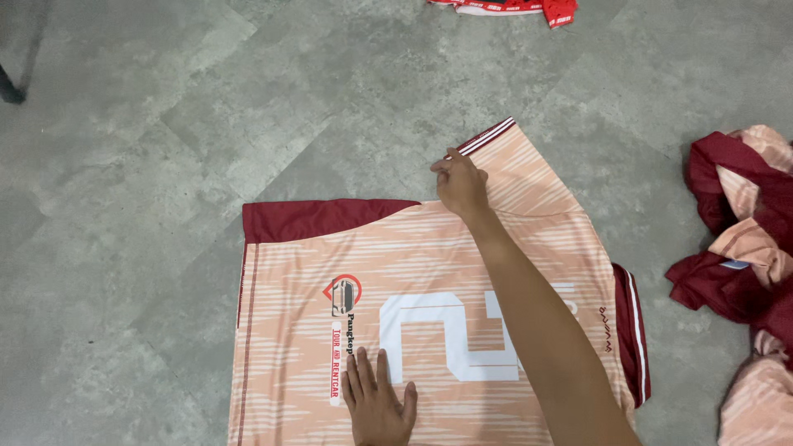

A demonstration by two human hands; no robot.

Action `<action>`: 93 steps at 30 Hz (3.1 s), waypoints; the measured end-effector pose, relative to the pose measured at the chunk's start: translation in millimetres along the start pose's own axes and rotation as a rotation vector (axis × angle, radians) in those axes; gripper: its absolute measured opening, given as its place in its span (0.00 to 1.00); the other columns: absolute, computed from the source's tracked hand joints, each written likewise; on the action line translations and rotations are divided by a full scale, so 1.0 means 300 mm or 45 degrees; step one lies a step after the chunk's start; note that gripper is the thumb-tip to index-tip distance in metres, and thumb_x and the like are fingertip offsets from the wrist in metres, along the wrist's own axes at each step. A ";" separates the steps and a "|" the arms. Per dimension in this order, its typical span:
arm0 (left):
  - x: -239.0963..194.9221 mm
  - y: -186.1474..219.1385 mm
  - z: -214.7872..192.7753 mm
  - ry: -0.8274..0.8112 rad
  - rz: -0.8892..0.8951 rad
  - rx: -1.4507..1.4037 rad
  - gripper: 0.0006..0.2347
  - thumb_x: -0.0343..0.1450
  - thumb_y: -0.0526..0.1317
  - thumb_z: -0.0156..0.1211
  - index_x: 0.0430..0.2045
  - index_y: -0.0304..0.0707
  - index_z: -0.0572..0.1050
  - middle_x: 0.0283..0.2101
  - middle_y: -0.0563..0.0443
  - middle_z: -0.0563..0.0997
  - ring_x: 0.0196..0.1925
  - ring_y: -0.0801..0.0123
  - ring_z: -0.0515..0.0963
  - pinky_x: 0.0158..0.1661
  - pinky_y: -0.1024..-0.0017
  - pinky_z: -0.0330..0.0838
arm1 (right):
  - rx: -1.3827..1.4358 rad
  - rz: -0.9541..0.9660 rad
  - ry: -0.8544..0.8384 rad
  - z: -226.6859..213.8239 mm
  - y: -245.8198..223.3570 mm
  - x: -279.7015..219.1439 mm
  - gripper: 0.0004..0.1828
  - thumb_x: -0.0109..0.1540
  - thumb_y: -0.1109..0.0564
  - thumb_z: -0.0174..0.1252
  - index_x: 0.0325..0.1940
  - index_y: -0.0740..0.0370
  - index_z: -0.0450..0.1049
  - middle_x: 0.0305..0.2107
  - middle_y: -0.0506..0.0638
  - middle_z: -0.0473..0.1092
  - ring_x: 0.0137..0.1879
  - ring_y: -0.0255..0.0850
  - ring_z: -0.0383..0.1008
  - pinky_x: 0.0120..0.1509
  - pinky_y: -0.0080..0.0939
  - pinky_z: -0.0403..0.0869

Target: The person sits on the floor and folds several sports jerseys by hand. They smooth out each jersey, fold the sleeves inward, and then fold the body into a compact rectangle before placing it aside.

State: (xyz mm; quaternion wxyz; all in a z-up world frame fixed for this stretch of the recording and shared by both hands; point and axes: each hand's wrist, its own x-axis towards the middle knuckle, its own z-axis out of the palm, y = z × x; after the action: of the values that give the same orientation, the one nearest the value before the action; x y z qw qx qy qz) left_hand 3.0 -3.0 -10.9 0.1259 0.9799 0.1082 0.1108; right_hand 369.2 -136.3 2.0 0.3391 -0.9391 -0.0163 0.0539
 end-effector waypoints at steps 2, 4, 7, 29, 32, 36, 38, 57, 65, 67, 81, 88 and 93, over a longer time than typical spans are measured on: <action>0.003 -0.005 -0.010 -0.032 0.005 0.011 0.30 0.61 0.57 0.43 0.57 0.45 0.57 0.64 0.40 0.52 0.67 0.50 0.48 0.62 0.55 0.40 | -0.119 -0.163 0.171 0.031 0.035 -0.043 0.16 0.54 0.59 0.44 0.41 0.49 0.74 0.54 0.54 0.62 0.60 0.45 0.59 0.55 0.61 0.58; 0.010 -0.004 -0.034 -0.121 0.022 -0.006 0.29 0.62 0.57 0.43 0.55 0.41 0.58 0.63 0.37 0.52 0.66 0.47 0.48 0.61 0.53 0.39 | -0.305 -0.263 0.341 0.030 0.053 -0.113 0.19 0.54 0.53 0.49 0.50 0.53 0.68 0.51 0.53 0.62 0.56 0.48 0.61 0.51 0.58 0.59; -0.006 -0.015 -0.019 -0.136 0.018 -0.006 0.30 0.62 0.57 0.44 0.56 0.42 0.56 0.64 0.37 0.50 0.66 0.47 0.46 0.62 0.53 0.37 | -0.226 -0.167 0.317 -0.055 0.015 -0.384 0.19 0.53 0.55 0.46 0.49 0.56 0.64 0.49 0.53 0.61 0.55 0.51 0.59 0.49 0.61 0.61; -0.309 -0.594 -0.098 -1.058 -0.372 0.353 0.31 0.50 0.52 0.63 0.48 0.48 0.65 0.51 0.37 0.62 0.53 0.42 0.64 0.37 0.46 0.67 | -0.563 0.501 -0.466 -0.141 0.384 -1.586 0.27 0.50 0.38 0.56 0.47 0.52 0.66 0.43 0.53 0.69 0.51 0.48 0.70 0.44 0.55 0.72; -0.280 -0.536 -0.165 -0.968 -0.526 0.377 0.40 0.47 0.48 0.71 0.52 0.35 0.58 0.51 0.33 0.58 0.56 0.40 0.53 0.36 0.42 0.66 | -0.642 0.574 -0.621 -0.071 0.335 -1.719 0.50 0.38 0.43 0.71 0.54 0.64 0.53 0.52 0.68 0.55 0.51 0.66 0.65 0.45 0.64 0.70; -0.255 -0.623 -0.134 -0.952 -0.518 0.407 0.29 0.59 0.48 0.52 0.53 0.35 0.57 0.51 0.33 0.58 0.55 0.39 0.53 0.40 0.39 0.58 | -0.480 0.262 -0.683 -0.215 0.092 -1.719 0.30 0.50 0.40 0.60 0.44 0.64 0.62 0.39 0.62 0.63 0.47 0.61 0.68 0.42 0.60 0.71; -0.197 -0.631 -0.152 -0.946 -0.494 0.379 0.25 0.62 0.48 0.47 0.51 0.35 0.61 0.50 0.35 0.61 0.52 0.42 0.60 0.42 0.48 0.60 | -0.378 0.318 -0.711 -0.254 0.076 -1.641 0.20 0.53 0.41 0.55 0.31 0.61 0.72 0.32 0.60 0.69 0.43 0.58 0.72 0.43 0.56 0.70; 0.396 -0.305 -0.189 -0.870 -0.286 0.032 0.32 0.67 0.61 0.35 0.63 0.51 0.40 0.68 0.43 0.35 0.68 0.44 0.33 0.59 0.41 0.33 | -0.540 0.475 -0.215 -0.284 0.112 -0.759 0.43 0.57 0.29 0.40 0.70 0.47 0.39 0.66 0.57 0.35 0.70 0.60 0.32 0.61 0.75 0.45; 0.564 -0.381 -0.115 -0.838 -0.295 -0.079 0.36 0.62 0.62 0.43 0.63 0.51 0.43 0.67 0.42 0.34 0.67 0.40 0.32 0.58 0.38 0.31 | -0.614 0.415 -0.181 -0.213 0.204 -0.533 0.45 0.54 0.28 0.44 0.70 0.42 0.39 0.67 0.54 0.35 0.70 0.58 0.32 0.60 0.75 0.49; 0.579 -0.398 -0.151 -0.640 -0.182 -0.320 0.33 0.63 0.57 0.50 0.61 0.46 0.50 0.66 0.36 0.44 0.66 0.39 0.43 0.61 0.42 0.39 | -0.352 0.311 -0.057 -0.223 0.205 -0.514 0.42 0.58 0.30 0.42 0.69 0.50 0.42 0.66 0.59 0.39 0.70 0.59 0.34 0.65 0.72 0.38; -0.153 -0.603 -0.217 -1.039 0.079 0.330 0.24 0.56 0.47 0.63 0.42 0.48 0.60 0.52 0.47 0.57 0.54 0.52 0.61 0.47 0.56 0.65 | -0.493 -0.203 -0.655 -0.203 0.100 -1.480 0.23 0.52 0.49 0.56 0.48 0.55 0.61 0.42 0.54 0.59 0.50 0.51 0.59 0.50 0.51 0.61; -0.120 -0.584 -0.269 -0.900 0.107 0.575 0.20 0.62 0.39 0.51 0.49 0.46 0.60 0.52 0.46 0.64 0.54 0.58 0.66 0.49 0.64 0.63 | -0.762 -0.072 -0.440 -0.275 0.016 -1.581 0.44 0.47 0.34 0.62 0.57 0.61 0.56 0.50 0.61 0.58 0.58 0.53 0.59 0.60 0.58 0.59; -0.140 -0.724 -0.086 -0.890 0.026 0.546 0.19 0.58 0.46 0.59 0.42 0.48 0.69 0.51 0.48 0.66 0.52 0.57 0.68 0.47 0.60 0.64 | -0.588 -0.132 -0.715 -0.225 0.121 -1.677 0.35 0.47 0.42 0.64 0.49 0.57 0.57 0.42 0.55 0.59 0.53 0.52 0.62 0.54 0.54 0.62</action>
State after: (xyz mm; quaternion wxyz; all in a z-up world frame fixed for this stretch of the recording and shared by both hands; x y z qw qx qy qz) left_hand -83.4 198.0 -53.3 -0.0530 0.9636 0.0698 -0.2525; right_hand -123.4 -240.8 75.7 0.1027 -0.9374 -0.1679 0.2872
